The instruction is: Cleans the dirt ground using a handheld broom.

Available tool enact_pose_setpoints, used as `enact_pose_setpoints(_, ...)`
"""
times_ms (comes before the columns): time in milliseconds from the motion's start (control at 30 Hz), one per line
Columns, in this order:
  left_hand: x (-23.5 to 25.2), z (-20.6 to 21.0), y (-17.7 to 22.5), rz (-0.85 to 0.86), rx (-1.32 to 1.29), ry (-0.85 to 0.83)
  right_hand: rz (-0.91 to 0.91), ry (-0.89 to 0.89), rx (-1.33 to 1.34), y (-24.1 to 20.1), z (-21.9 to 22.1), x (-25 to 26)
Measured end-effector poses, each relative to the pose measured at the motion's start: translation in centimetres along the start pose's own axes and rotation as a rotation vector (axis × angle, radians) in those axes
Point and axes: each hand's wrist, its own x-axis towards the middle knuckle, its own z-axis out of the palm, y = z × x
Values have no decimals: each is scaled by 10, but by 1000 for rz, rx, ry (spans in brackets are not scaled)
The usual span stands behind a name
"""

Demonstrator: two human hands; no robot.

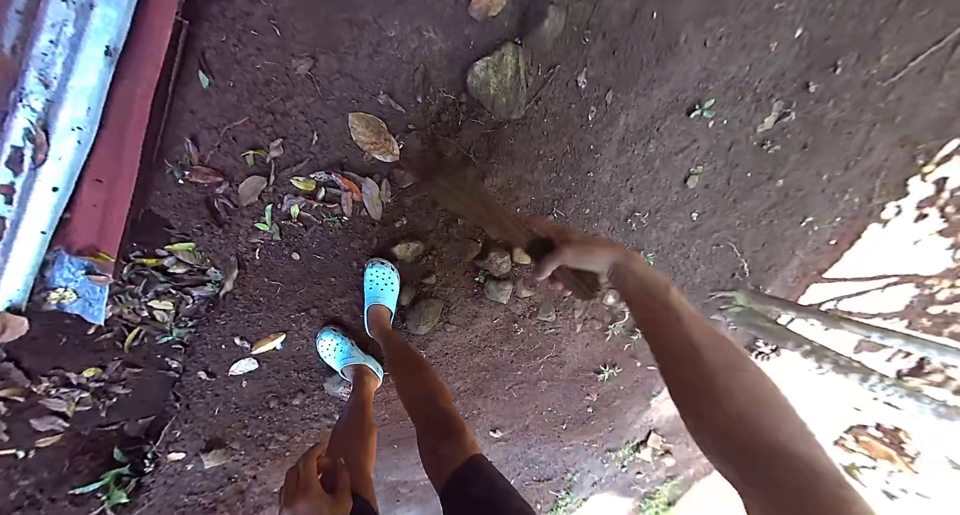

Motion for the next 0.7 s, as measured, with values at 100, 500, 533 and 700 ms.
enact_pose_setpoints(100,-5,6,-6,-19,-22,40,-73,250,-11,-43,-33,37)
enact_pose_setpoints(500,-33,-28,-17,-166,-175,151,-45,-295,-169,-108,286,123)
enact_pose_setpoints(533,-38,-15,-25,-192,-202,143,-35,-266,-199,-106,277,98)
enact_pose_setpoints(700,-38,43,-53,-265,-281,171,2,280,-37,-80,167,73)
